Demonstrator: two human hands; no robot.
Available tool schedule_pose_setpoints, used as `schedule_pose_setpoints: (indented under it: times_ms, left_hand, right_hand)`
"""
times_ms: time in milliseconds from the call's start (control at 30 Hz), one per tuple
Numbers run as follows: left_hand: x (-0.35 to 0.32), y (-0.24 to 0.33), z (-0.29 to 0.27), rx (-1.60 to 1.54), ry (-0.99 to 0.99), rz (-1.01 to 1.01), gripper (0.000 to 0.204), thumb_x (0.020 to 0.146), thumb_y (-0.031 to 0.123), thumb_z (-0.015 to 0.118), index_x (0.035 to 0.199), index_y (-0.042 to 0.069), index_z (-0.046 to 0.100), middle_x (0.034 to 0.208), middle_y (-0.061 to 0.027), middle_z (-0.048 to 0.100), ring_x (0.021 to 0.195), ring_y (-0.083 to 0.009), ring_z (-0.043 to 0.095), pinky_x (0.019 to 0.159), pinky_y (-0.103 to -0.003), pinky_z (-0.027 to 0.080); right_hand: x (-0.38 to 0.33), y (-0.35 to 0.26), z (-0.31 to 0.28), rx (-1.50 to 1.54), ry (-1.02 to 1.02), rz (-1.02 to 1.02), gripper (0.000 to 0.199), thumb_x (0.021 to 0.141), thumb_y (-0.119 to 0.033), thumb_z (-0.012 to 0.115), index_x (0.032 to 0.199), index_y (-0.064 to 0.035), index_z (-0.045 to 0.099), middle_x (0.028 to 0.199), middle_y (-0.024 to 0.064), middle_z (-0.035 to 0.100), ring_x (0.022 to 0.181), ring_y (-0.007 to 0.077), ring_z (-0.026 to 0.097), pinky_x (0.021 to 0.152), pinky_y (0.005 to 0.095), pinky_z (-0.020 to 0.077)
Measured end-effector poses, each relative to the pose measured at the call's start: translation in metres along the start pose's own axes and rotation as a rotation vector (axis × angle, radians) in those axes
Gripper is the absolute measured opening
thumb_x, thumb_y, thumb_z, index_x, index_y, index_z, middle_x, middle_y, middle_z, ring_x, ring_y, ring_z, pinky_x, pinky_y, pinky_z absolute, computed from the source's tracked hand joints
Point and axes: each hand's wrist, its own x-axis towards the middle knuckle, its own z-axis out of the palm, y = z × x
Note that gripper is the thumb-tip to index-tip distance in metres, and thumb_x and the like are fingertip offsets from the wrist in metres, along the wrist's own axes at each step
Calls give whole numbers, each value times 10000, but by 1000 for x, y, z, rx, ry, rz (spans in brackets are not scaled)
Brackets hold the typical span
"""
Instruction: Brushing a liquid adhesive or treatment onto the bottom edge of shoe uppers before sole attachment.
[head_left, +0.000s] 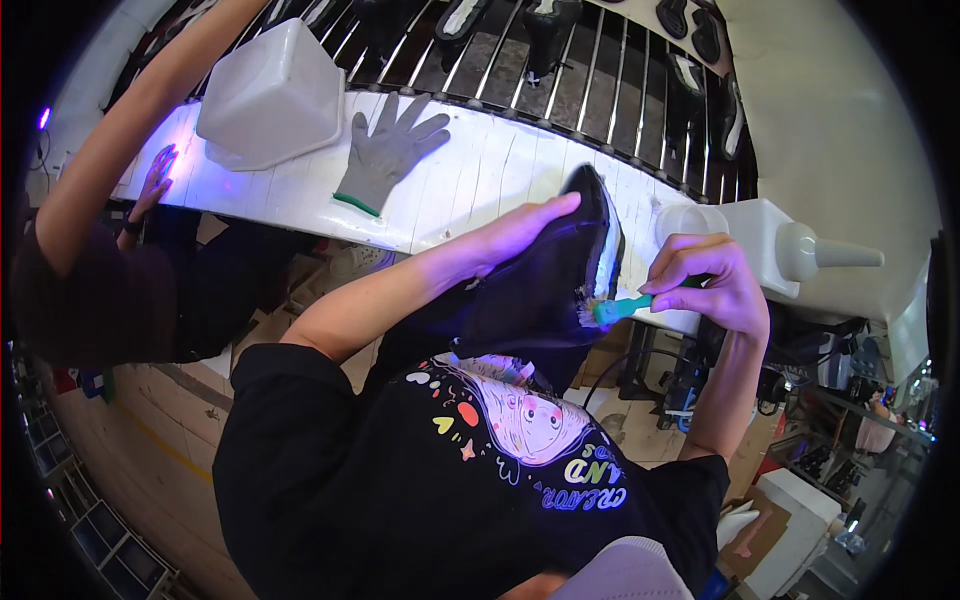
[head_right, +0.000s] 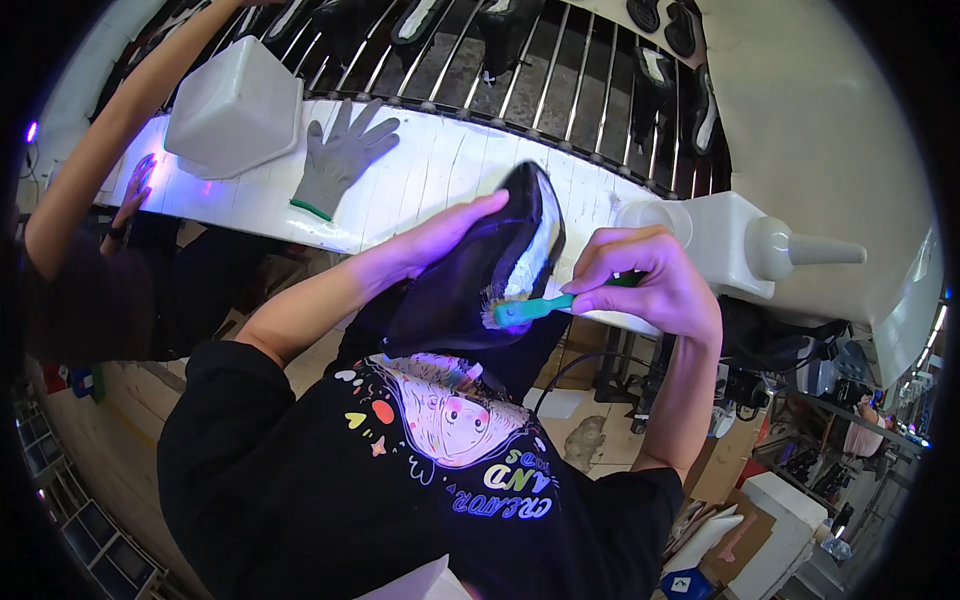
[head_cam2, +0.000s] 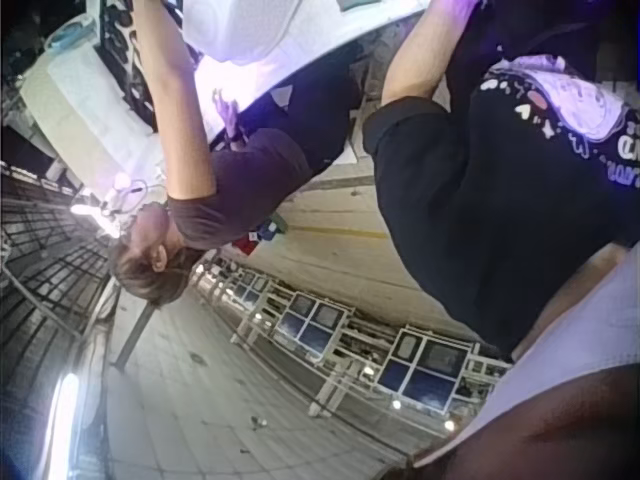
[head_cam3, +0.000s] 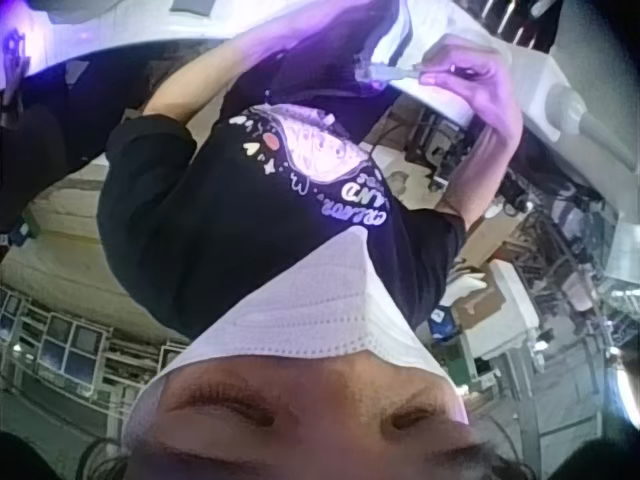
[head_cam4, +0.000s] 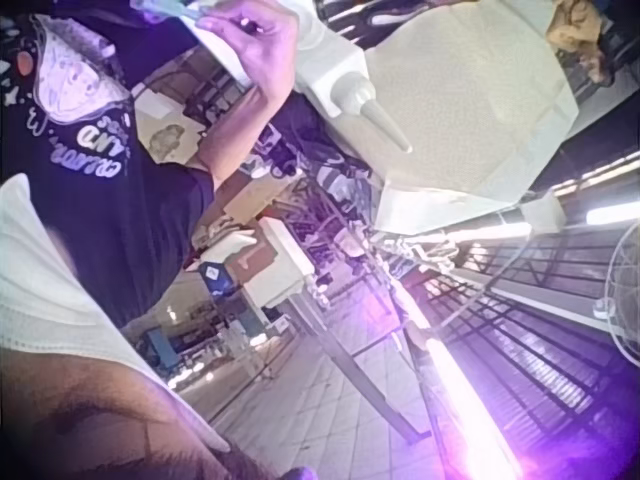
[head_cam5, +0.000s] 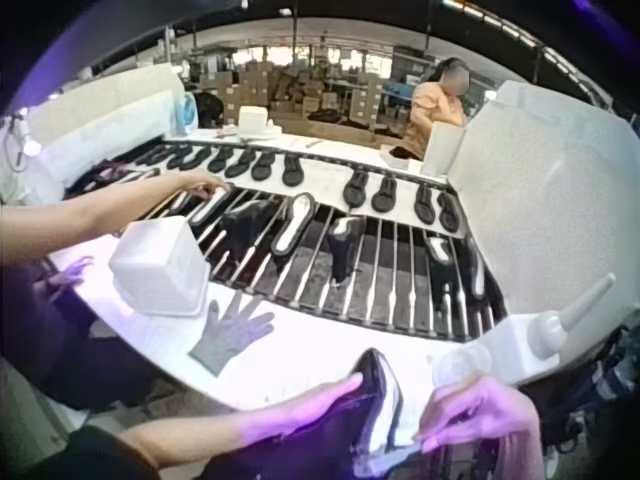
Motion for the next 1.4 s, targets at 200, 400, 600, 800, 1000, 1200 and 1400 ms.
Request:
schedule_pose_setpoints:
  times_ms: [200,400,600,800,1000,1200,1400]
  left_hand:
    - [7,-33,4,-212,-208,-292,532,959,497,401,1275,84,511,1182,-107,600,977,-158,625,855,-303,518]
    - [1,-46,4,-422,-677,-436,392,962,375,466,1234,98,520,869,-126,664,673,-192,672,630,-296,575]
    - [-16,-42,18,-192,-679,-597,467,940,447,471,1170,48,548,766,-121,632,587,-203,642,489,-339,545]
    - [-15,-50,14,-241,-586,-444,462,940,421,485,1193,38,531,820,-135,638,636,-213,653,553,-348,555]
    - [-3,-53,1,-264,-505,-287,460,940,390,501,1220,26,510,885,-152,645,694,-225,666,629,-359,567]
    - [14,-34,-4,-213,-450,-162,463,940,359,518,1247,14,489,950,-169,652,752,-237,680,705,-370,580]
    - [2,20,-17,-69,194,102,521,945,489,462,1182,33,552,1017,-61,634,863,-132,621,789,-260,513]
  right_hand:
    - [9,2,-4,-2,-34,-25,145,672,-37,790,786,0,708,774,84,658,747,173,629,685,286,476]
    - [17,6,-8,4,-25,-58,141,662,-39,792,776,-11,715,765,85,667,743,172,633,676,279,478]
    - [25,12,-11,-5,-32,-75,141,657,-41,794,771,-14,717,764,87,669,726,168,637,663,276,479]
    - [21,15,-13,18,-123,-65,153,656,-45,795,779,-4,714,776,94,677,731,170,647,660,276,482]
    - [13,16,-9,32,-35,-72,148,672,-48,786,792,-3,713,775,80,672,723,160,635,656,269,473]
    - [17,12,16,-254,564,-126,99,779,-41,710,872,-7,702,772,53,652,695,87,561,599,226,412]
    - [-34,68,15,-229,1289,119,128,832,-62,674,943,1,683,747,-5,621,627,46,472,576,193,378]
